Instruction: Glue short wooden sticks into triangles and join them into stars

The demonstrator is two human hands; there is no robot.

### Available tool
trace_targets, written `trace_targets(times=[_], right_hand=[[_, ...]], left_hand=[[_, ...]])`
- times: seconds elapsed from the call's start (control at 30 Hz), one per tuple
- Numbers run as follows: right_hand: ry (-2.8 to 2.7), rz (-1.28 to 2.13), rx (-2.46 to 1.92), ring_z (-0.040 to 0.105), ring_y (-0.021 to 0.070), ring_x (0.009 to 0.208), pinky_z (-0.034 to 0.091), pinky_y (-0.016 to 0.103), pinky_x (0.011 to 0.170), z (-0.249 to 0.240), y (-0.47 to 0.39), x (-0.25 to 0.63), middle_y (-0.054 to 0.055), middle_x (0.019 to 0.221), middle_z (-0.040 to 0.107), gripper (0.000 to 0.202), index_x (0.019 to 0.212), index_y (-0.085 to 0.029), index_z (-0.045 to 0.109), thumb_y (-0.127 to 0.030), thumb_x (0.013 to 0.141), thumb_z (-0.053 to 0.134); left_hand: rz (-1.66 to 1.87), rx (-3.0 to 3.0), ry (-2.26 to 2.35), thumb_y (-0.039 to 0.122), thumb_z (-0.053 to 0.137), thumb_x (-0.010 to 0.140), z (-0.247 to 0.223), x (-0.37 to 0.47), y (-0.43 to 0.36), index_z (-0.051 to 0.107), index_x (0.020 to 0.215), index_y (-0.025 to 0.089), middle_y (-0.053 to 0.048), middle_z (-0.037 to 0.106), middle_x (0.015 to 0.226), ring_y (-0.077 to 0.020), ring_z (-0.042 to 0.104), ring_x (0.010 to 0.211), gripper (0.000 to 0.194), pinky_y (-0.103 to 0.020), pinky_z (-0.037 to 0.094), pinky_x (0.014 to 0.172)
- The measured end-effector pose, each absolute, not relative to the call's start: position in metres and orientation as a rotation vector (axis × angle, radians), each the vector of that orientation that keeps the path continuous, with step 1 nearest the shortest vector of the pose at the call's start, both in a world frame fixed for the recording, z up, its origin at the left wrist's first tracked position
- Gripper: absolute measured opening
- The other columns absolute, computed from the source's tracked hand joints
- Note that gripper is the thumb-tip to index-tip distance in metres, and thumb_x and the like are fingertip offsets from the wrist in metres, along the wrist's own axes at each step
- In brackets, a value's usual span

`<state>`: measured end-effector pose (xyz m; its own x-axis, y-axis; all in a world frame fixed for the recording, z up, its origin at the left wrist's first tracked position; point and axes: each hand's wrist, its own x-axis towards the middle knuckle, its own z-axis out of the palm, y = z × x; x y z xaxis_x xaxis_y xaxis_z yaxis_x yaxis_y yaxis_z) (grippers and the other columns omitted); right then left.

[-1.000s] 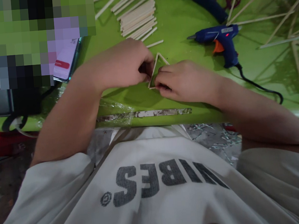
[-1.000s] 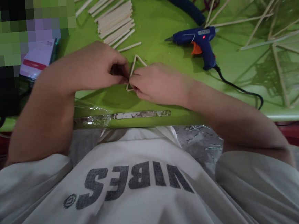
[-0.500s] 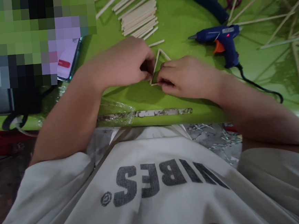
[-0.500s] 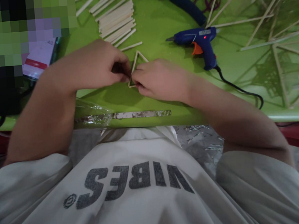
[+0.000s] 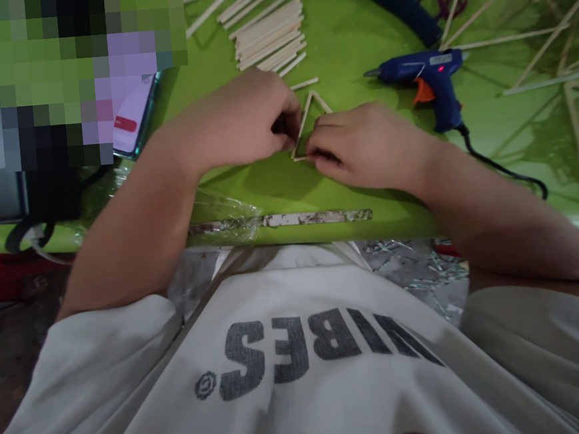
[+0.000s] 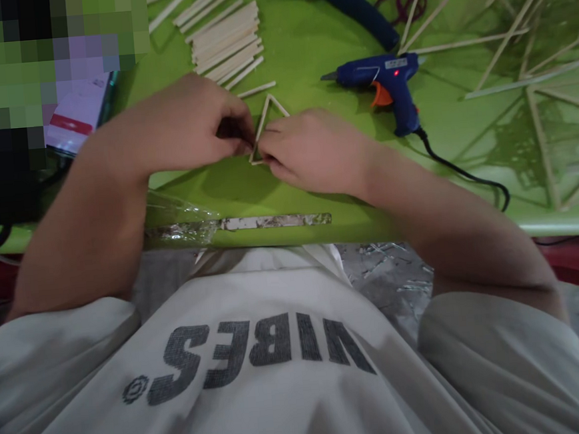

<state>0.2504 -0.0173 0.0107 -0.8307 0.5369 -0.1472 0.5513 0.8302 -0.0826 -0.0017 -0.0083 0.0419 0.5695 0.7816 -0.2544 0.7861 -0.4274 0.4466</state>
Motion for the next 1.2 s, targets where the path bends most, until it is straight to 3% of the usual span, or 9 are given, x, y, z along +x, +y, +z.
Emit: trace_targets(times=[0.13,0.23,0.37,0.47,0.57,0.63,0.87,1.03,1.2], right_hand=[[2.911,-0.147,0.875,0.074,0.0278,0.1,0.046,0.045,0.083,0.011,-0.027,0.248,0.011,0.126,0.087,0.054,0.139,-0.028,0.086,-0.046,0.125,0.037],[2.889,-0.207,0.839,0.075,0.0286,0.108,0.049,0.046,0.087,0.015,-0.035,0.239,0.013,0.141,0.084,0.057,0.146,-0.026,0.084,-0.045,0.128,0.033],[2.88,-0.19,0.825,0.076,0.0287,0.113,0.054,0.048,0.097,0.017,-0.039,0.226,0.017,0.15,0.079,0.053,0.139,-0.02,0.086,-0.033,0.127,0.036],[2.925,-0.151,0.777,0.078,0.0294,0.115,0.055,0.051,0.104,0.011,-0.036,0.219,0.023,0.152,0.079,0.062,0.139,-0.011,0.086,-0.025,0.122,0.028],[2.986,-0.205,0.875,0.078,0.0272,0.112,0.053,0.051,0.106,0.001,-0.033,0.216,0.017,0.149,0.085,0.071,0.134,-0.019,0.09,-0.032,0.117,0.022],[3.002,-0.245,0.907,0.078,0.028,0.113,0.054,0.052,0.108,-0.001,-0.032,0.216,0.015,0.146,0.086,0.07,0.131,-0.023,0.091,-0.031,0.116,0.023],[2.941,-0.106,0.693,0.079,0.0295,0.116,0.06,0.056,0.113,0.01,-0.034,0.216,0.018,0.149,0.076,0.049,0.136,-0.009,0.082,-0.013,0.121,0.036],[2.951,-0.149,0.763,0.077,0.0294,0.115,0.057,0.054,0.111,0.014,-0.035,0.219,0.019,0.147,0.08,0.058,0.138,-0.014,0.084,-0.018,0.122,0.029],[2.945,-0.267,1.098,0.077,0.0333,0.117,0.051,0.054,0.107,0.017,-0.031,0.226,0.018,0.146,0.086,0.082,0.135,-0.032,0.092,-0.047,0.117,0.013]], left_hand=[[-0.059,2.313,1.268,0.022,0.071,0.107,0.046,-0.006,-0.008,0.094,0.118,0.021,-0.001,0.089,0.105,-0.0146,0.073,0.093,0.026,-0.032,0.058,0.101],[-0.071,2.338,1.329,0.029,0.069,0.109,0.049,-0.01,-0.008,0.094,0.123,0.02,-0.004,0.09,0.113,-0.0173,0.078,0.1,0.031,-0.032,0.06,0.104],[-0.033,2.351,1.386,0.026,0.07,0.112,0.051,-0.01,-0.008,0.094,0.128,0.018,-0.007,0.091,0.119,-0.0233,0.081,0.105,0.03,-0.038,0.064,0.105],[-0.013,2.352,1.4,0.019,0.071,0.11,0.051,-0.008,-0.009,0.095,0.125,0.017,-0.006,0.09,0.117,-0.0239,0.081,0.105,0.028,-0.04,0.065,0.107],[-0.077,2.363,1.391,0.015,0.068,0.108,0.05,-0.006,-0.009,0.094,0.119,0.015,-0.006,0.087,0.11,-0.0222,0.08,0.103,0.028,-0.039,0.063,0.106],[-0.118,2.373,1.363,0.013,0.066,0.106,0.049,-0.005,-0.009,0.093,0.115,0.013,-0.006,0.087,0.107,-0.0198,0.077,0.099,0.029,-0.036,0.06,0.103],[-0.142,2.359,1.362,0.01,0.063,0.101,0.048,-0.004,-0.01,0.093,0.118,0.016,-0.006,0.089,0.113,-0.0184,0.076,0.1,0.035,-0.034,0.059,0.103],[-0.137,2.331,1.339,0.016,0.062,0.105,0.048,-0.005,-0.01,0.09,0.116,0.015,-0.006,0.085,0.109,-0.0184,0.074,0.099,0.03,-0.037,0.058,0.105],[-0.111,2.349,1.289,0.015,0.063,0.103,0.047,-0.009,-0.007,0.086,0.108,0.014,-0.005,0.078,0.095,-0.0163,0.068,0.092,0.023,-0.037,0.053,0.1]])
